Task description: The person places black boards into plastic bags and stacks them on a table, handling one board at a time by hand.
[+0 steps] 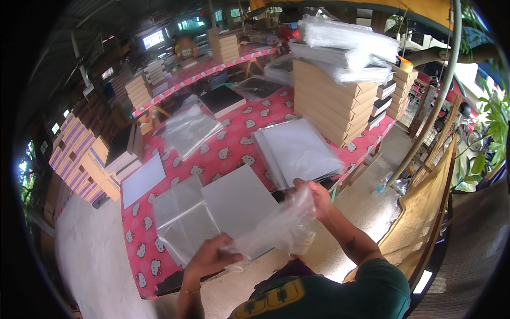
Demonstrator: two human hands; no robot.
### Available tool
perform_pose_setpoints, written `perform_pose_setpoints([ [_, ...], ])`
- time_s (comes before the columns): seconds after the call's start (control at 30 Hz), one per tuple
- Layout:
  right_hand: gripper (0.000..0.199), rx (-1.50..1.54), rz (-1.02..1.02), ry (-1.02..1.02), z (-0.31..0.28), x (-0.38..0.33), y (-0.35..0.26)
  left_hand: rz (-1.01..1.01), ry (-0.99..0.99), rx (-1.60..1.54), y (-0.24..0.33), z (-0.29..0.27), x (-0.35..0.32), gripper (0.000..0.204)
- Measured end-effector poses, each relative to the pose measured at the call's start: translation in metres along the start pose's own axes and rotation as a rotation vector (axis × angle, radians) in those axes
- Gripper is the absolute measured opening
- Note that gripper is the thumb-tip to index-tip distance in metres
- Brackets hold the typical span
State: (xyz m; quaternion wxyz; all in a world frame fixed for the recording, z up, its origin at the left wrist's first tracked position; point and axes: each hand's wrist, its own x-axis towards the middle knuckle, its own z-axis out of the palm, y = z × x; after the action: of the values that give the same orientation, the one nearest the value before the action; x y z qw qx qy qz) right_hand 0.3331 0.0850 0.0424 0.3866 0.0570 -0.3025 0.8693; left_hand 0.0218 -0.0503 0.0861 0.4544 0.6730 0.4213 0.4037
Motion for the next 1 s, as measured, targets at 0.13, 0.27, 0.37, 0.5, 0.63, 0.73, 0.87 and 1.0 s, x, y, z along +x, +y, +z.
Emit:
perform_pose_setpoints([
  [0.13, 0.034, -0.893, 0.439, -0.306, 0.003, -0.005, 0.008, -0.028, 0.092, -0.059, 0.006, -0.004, -0.004, 0.022],
  [0.27, 0.034, -1.247, 0.536, -0.375, 0.019, 0.001, 0.020, -0.004, 0.390, -0.548, 0.008, 0.020, -0.002, 0.029],
  [0.37, 0.034, -0.960, 0.317, -0.016, 0.006, -0.005, 0.013, -0.141, 0.268, -0.754, 0.011, 0.018, -0.003, 0.028],
  [0.5, 0.039, -0.269, 0.297, 0.310, 0.011, -0.018, 0.013, -0.035, -0.068, 0.213, -0.010, -0.002, -0.009, 0.026],
  [0.63, 0.034, -1.172, 0.670, -0.498, 0.012, -0.010, 0.027, 0.309, 0.420, -0.648, 0.026, -0.011, -0.010, 0.033],
  [0.73, 0.030, -0.859, 0.386, -0.204, -0.012, -0.024, 0.033, 0.084, 0.736, -0.692, 0.028, 0.006, -0.008, 0.045],
  [0.87, 0.021, 0.209, 0.047, -0.111, 0.005, -0.008, 0.009, -0.173, -0.265, 0.051, -0.032, -0.009, -0.012, 0.039],
  [1.0, 0.025, -0.531, 0.477, -0.303, 0.015, -0.014, 0.015, 0.050, 0.155, -0.314, -0.011, -0.010, -0.007, 0.029],
])
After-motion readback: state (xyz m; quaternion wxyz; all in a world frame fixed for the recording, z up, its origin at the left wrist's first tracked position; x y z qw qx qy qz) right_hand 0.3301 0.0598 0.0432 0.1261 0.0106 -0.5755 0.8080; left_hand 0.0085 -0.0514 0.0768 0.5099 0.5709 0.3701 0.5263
